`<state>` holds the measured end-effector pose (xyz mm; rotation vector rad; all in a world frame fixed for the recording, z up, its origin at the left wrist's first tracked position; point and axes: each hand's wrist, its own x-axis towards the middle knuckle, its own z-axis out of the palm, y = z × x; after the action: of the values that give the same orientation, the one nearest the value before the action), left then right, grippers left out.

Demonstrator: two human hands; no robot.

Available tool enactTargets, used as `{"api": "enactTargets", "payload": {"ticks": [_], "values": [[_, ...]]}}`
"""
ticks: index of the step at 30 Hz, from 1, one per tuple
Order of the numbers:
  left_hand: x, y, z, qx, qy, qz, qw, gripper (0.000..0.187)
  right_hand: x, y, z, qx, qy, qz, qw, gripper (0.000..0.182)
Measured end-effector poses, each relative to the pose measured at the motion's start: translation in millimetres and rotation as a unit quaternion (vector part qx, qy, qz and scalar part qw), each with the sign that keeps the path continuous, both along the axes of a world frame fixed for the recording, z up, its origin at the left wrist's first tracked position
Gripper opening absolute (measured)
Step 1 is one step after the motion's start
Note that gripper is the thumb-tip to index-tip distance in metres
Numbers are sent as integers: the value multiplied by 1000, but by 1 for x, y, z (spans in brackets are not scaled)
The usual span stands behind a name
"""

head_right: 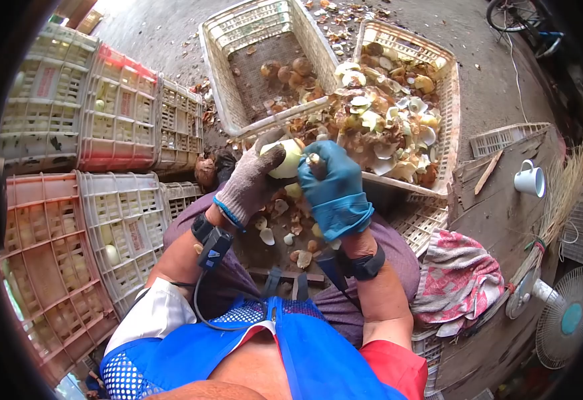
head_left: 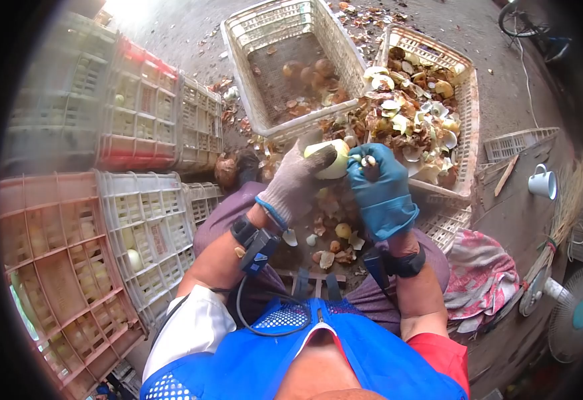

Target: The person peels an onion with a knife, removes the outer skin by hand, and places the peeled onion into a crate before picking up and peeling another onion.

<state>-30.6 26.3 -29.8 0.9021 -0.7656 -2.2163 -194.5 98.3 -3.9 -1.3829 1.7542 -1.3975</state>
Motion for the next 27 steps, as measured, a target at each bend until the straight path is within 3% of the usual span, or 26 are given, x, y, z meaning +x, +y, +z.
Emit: {"api": "enactTargets", "payload": {"ticks": [5,6,10,13,14,17,20,23,27], "values": [[6,-9,10,-31,56,14,998,84,-25,-2,-6,77,-58,-126,987,14],[7,-10,16,-29,57,23,998,90,-31,-1,6,138,-34,-107,984,23],[10,-17,22,-62,43,35,997,107,-17,7,2,87,52,14,995,36],[15,-23,16,-66,46,66,995,108,-10,11,1,40,158,58,985,44],[15,-21,16,-65,44,76,994,108,-9,13,4,78,144,63,984,55],[18,-22,11,-64,53,83,993,109,-7,12,7,81,209,65,972,65],[21,-24,13,-29,116,83,989,100,-7,11,7,72,240,53,967,67],[22,-23,20,-49,91,81,991,100,-7,12,8,113,243,46,962,66],[19,-21,26,-107,37,111,987,98,2,13,3,80,268,1,960,61]]}}
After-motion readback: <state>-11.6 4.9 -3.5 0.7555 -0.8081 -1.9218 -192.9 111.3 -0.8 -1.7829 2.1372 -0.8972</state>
